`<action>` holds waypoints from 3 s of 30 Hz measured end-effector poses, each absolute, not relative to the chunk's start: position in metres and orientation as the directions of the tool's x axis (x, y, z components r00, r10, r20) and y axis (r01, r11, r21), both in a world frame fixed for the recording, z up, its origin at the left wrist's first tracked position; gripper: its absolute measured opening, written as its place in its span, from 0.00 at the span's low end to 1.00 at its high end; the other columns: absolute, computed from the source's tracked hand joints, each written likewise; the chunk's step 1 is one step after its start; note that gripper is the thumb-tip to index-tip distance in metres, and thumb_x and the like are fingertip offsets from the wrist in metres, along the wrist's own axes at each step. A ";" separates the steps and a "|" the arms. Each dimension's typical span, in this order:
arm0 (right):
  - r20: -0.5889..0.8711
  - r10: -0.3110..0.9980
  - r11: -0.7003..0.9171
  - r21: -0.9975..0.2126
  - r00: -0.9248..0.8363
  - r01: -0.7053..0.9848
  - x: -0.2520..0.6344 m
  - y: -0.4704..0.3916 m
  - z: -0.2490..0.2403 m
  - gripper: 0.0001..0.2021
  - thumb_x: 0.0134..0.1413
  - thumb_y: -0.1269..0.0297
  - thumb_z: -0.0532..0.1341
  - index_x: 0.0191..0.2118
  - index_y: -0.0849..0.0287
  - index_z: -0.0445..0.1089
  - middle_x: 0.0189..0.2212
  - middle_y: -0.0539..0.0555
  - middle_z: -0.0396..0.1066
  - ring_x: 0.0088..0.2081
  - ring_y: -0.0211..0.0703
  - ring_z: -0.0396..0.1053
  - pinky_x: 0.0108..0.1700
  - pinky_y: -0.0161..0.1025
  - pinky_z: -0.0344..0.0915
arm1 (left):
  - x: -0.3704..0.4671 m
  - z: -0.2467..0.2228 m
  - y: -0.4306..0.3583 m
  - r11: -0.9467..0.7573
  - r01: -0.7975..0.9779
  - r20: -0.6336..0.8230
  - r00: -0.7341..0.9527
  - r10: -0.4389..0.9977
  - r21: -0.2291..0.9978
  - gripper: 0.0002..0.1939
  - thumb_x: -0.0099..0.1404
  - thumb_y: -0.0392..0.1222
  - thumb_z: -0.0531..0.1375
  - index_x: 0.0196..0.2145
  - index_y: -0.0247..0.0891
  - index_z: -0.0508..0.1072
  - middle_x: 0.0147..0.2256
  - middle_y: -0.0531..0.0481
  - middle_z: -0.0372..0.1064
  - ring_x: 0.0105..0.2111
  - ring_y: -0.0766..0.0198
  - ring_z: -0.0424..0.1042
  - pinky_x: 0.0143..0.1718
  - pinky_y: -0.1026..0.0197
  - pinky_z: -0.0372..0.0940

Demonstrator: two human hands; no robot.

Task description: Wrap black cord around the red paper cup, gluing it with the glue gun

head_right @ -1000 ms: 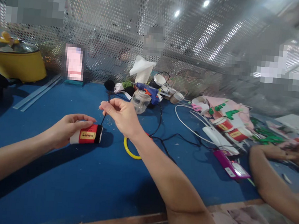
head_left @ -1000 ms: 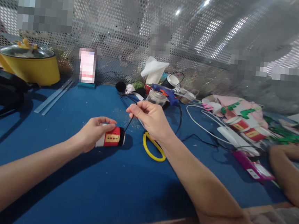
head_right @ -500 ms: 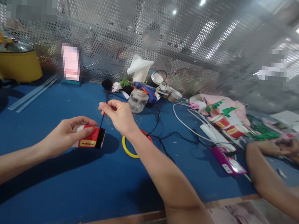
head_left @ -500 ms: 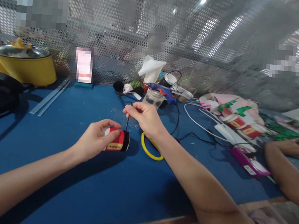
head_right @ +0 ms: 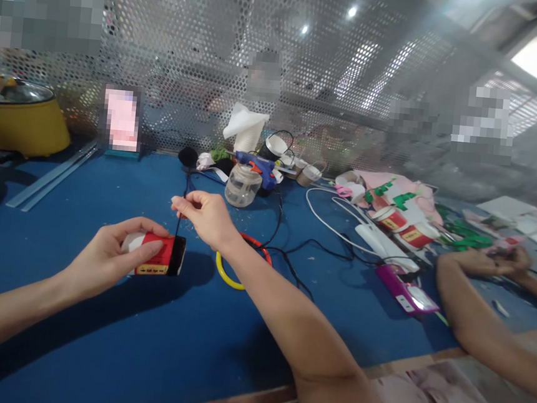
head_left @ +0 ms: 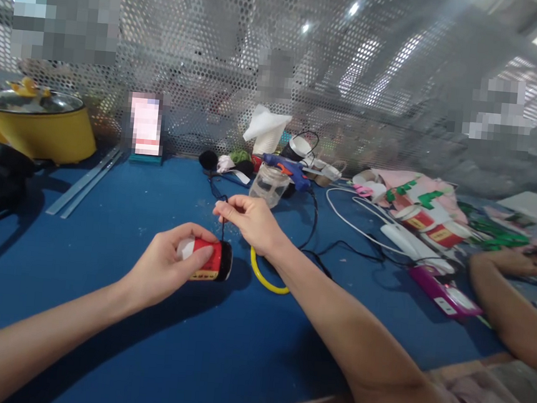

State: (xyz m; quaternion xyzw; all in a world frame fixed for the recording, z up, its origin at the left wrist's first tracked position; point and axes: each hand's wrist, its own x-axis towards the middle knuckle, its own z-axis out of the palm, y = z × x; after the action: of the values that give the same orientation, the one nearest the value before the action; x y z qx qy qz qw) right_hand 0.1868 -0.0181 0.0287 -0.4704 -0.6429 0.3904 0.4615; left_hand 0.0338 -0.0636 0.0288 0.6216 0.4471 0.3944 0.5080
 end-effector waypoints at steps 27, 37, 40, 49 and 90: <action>0.026 0.979 0.102 -0.924 -0.204 0.369 0.182 -0.018 0.008 0.16 0.45 0.52 0.55 0.20 0.60 0.65 0.13 0.44 0.56 0.16 0.31 0.52 0.19 0.31 0.49 | 0.028 0.033 -0.060 -0.022 -0.035 0.028 0.213 0.977 0.999 0.08 0.46 0.39 0.63 0.27 0.36 0.71 0.20 0.54 0.67 0.18 0.71 0.63 0.19 0.70 0.58; 0.222 0.959 0.285 -0.764 -0.178 0.579 0.196 -0.022 0.034 0.14 0.51 0.57 0.52 0.24 0.60 0.64 0.21 0.50 0.66 0.23 0.35 0.60 0.27 0.34 0.55 | 0.025 0.040 -0.041 0.239 -0.325 -0.217 0.102 0.971 0.915 0.05 0.52 0.34 0.59 0.29 0.30 0.69 0.23 0.50 0.67 0.18 0.69 0.67 0.18 0.68 0.63; 0.231 0.914 0.376 -0.788 -0.332 0.487 0.192 -0.039 0.047 0.13 0.46 0.53 0.57 0.27 0.60 0.64 0.24 0.50 0.67 0.25 0.35 0.62 0.28 0.33 0.57 | 0.024 0.037 -0.038 0.262 -0.337 -0.246 0.090 0.965 0.904 0.06 0.52 0.33 0.59 0.30 0.30 0.70 0.23 0.49 0.68 0.18 0.69 0.67 0.18 0.68 0.64; 0.248 0.914 0.396 -0.716 -0.320 0.575 0.178 -0.051 0.040 0.08 0.44 0.61 0.59 0.25 0.58 0.59 0.24 0.48 0.64 0.25 0.34 0.60 0.28 0.34 0.57 | 0.025 0.039 -0.041 0.254 -0.329 -0.242 0.078 0.967 0.910 0.06 0.54 0.31 0.56 0.32 0.29 0.69 0.23 0.48 0.69 0.18 0.68 0.68 0.18 0.68 0.64; 0.070 0.978 0.093 -0.990 -0.194 0.111 0.192 -0.067 0.019 0.09 0.49 0.63 0.56 0.23 0.60 0.59 0.18 0.45 0.60 0.23 0.32 0.60 0.29 0.33 0.58 | 0.024 0.022 -0.056 -0.348 0.193 0.271 0.338 0.901 0.917 0.15 0.51 0.40 0.60 0.38 0.35 0.69 0.33 0.49 0.69 0.28 0.67 0.67 0.28 0.68 0.62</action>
State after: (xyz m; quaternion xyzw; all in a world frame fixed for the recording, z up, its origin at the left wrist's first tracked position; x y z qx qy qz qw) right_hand 0.1917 -0.0672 0.0191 -0.4582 -0.5944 0.4938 0.4393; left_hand 0.0238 -0.0562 0.0222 0.7031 0.3890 0.4239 0.4178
